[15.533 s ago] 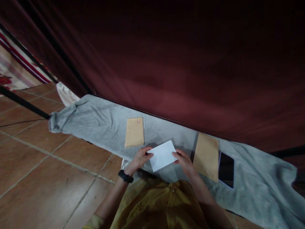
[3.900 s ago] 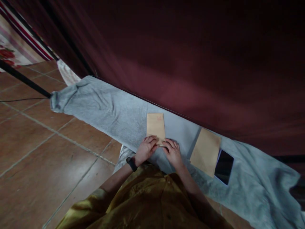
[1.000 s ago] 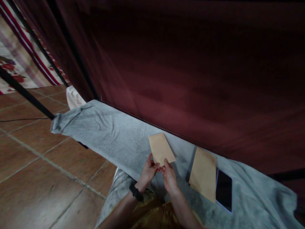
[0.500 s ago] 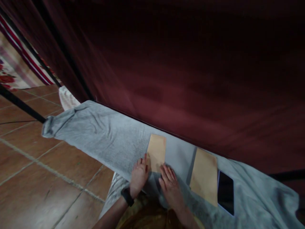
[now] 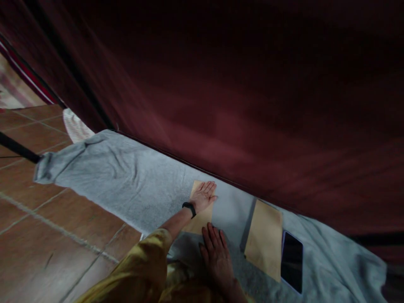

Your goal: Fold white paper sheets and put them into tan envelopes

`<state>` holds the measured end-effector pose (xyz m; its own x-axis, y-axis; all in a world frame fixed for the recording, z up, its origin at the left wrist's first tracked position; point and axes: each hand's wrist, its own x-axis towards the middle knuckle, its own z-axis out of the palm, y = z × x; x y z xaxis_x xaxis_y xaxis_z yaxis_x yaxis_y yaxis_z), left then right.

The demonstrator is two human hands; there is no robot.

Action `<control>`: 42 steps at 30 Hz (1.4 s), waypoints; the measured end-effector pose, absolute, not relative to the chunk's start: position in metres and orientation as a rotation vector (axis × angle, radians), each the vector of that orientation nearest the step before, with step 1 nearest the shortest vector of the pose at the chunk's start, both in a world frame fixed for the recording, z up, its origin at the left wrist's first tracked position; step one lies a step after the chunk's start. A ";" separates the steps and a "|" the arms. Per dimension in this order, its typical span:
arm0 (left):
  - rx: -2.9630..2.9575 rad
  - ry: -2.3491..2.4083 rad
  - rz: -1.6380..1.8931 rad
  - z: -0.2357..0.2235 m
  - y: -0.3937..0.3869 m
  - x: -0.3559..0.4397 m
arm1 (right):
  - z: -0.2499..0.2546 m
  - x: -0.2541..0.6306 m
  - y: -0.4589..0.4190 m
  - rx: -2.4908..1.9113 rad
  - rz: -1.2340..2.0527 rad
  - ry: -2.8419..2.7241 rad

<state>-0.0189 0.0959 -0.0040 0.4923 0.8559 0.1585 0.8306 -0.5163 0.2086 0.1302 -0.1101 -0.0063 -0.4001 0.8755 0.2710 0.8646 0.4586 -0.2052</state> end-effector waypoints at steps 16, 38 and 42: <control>2.646 1.212 0.417 -0.004 0.000 -0.044 | -0.010 0.134 -0.107 -1.474 0.350 -2.248; 2.648 1.032 0.219 0.020 -0.076 -0.065 | 0.010 0.104 0.074 -1.720 0.396 -2.510; 2.650 1.017 0.255 0.021 -0.076 -0.066 | 0.010 0.102 0.078 -1.787 0.393 -2.465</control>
